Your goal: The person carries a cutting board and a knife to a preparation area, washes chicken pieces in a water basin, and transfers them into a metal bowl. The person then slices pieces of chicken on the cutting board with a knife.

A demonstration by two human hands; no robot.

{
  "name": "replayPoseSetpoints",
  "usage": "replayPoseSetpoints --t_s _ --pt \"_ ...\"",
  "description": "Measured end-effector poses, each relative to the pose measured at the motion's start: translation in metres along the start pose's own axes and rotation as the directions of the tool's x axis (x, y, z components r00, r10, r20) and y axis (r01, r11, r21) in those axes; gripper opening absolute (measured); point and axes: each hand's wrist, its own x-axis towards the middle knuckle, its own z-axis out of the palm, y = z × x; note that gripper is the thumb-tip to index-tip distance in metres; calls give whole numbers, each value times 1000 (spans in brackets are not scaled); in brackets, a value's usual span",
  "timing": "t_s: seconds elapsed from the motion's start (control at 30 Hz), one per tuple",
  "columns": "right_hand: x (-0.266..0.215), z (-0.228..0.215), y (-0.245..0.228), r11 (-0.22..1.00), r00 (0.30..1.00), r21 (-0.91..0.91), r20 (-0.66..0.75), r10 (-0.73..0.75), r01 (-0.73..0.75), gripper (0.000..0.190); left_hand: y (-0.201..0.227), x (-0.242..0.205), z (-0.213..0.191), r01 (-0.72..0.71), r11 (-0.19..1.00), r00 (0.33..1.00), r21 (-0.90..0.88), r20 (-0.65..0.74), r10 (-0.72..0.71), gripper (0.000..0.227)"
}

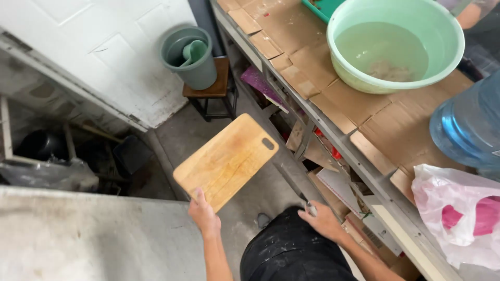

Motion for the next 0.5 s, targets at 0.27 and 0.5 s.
replayPoseSetpoints --t_s 0.27,0.5 --pt "98 -47 -44 939 956 297 -178 232 -172 42 18 158 144 98 936 867 337 432 -247 39" --pt "226 -106 -102 917 949 387 -241 202 -97 46 -6 262 325 31 907 678 420 658 -328 44"
